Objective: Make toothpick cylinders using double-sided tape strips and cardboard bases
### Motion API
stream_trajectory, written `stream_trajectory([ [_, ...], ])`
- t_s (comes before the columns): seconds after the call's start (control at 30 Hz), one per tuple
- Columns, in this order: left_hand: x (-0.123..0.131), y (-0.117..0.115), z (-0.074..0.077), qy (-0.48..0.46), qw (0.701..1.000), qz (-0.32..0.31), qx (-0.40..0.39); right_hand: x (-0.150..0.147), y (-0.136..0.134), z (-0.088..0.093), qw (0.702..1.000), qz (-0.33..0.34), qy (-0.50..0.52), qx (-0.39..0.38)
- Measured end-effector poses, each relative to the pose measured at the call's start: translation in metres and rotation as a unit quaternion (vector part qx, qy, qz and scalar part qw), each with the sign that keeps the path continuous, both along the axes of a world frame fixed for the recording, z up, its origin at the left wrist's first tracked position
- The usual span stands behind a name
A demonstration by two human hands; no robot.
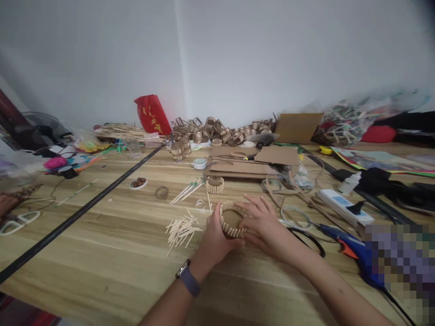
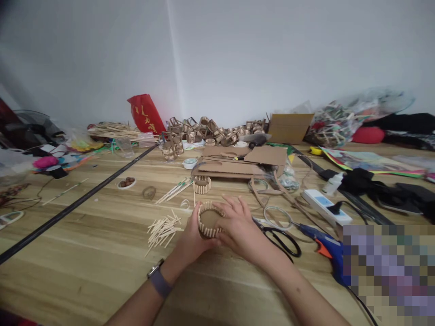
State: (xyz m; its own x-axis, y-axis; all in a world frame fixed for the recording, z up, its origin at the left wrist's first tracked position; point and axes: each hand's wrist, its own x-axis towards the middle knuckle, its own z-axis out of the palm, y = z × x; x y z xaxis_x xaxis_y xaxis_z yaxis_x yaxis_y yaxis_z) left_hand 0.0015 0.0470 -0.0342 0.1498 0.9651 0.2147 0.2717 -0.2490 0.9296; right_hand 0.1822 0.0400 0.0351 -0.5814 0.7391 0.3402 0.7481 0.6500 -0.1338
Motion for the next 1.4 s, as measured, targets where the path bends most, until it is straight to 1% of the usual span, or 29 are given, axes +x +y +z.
stream_trajectory([
  [0.07, 0.0, 0.001, -0.001, 0.081, 0.996, 0.025, 0.014, 0.004, 0.011, -0.006, 1.0, -0.022, -0.005, 0.022],
  [0.13, 0.0, 0.0, -0.001, 0.144, 0.989, 0.03, 0.02, 0.01, 0.029, -0.01, 0.997, -0.06, -0.011, 0.047],
  [0.23, 0.001, -0.003, -0.002, 0.232, 0.972, 0.009, 0.024, 0.02, 0.064, -0.019, 0.988, -0.141, -0.041, 0.055],
  [0.33, 0.002, -0.007, -0.002, 0.302, 0.952, -0.017, 0.039, 0.028, 0.094, -0.029, 0.98, -0.185, -0.049, 0.049],
  [0.4, 0.002, -0.009, -0.001, 0.333, 0.941, -0.029, 0.044, 0.031, 0.107, -0.034, 0.976, -0.205, -0.052, 0.046],
  [0.47, 0.003, -0.011, 0.0, 0.355, 0.933, -0.036, 0.044, 0.029, 0.114, -0.034, 0.972, -0.224, -0.053, 0.046],
  [0.53, 0.003, -0.013, 0.002, 0.369, 0.928, -0.039, 0.042, 0.02, 0.117, -0.03, 0.969, -0.238, -0.05, 0.05],
  [0.6, 0.004, -0.015, 0.005, 0.381, 0.923, -0.041, 0.043, 0.004, 0.118, -0.022, 0.97, -0.234, -0.051, 0.051],
  [0.7, 0.004, -0.017, 0.009, 0.399, 0.915, -0.045, 0.047, -0.029, 0.12, -0.014, 0.982, -0.171, -0.077, 0.027],
  [0.77, 0.004, -0.017, 0.01, 0.409, 0.911, -0.039, 0.045, -0.051, 0.123, -0.013, 0.986, -0.137, -0.096, 0.006],
  [0.8, 0.004, -0.016, 0.009, 0.413, 0.909, -0.032, 0.042, -0.06, 0.126, -0.015, 0.986, -0.132, -0.102, -0.006],
  [0.87, 0.003, -0.014, 0.007, 0.418, 0.908, -0.015, 0.034, -0.074, 0.131, -0.019, 0.983, -0.142, -0.108, -0.032],
  [0.97, 0.002, -0.011, 0.004, 0.421, 0.907, 0.007, 0.027, -0.084, 0.137, -0.024, 0.975, -0.179, -0.107, -0.077],
  [1.07, 0.001, -0.009, 0.003, 0.431, 0.902, 0.024, 0.021, -0.083, 0.135, -0.022, 0.971, -0.192, -0.094, -0.106],
  [1.17, 0.0, -0.008, 0.005, 0.445, 0.895, 0.038, 0.01, -0.071, 0.123, -0.012, 0.976, -0.169, -0.073, -0.12],
  [1.3, -0.002, -0.007, 0.004, 0.457, 0.888, 0.058, 0.017, -0.041, 0.102, 0.004, 0.982, -0.124, -0.049, -0.137],
  [1.4, -0.005, -0.005, 0.001, 0.46, 0.883, 0.081, 0.04, -0.013, 0.077, 0.011, 0.985, -0.105, -0.033, -0.136],
])
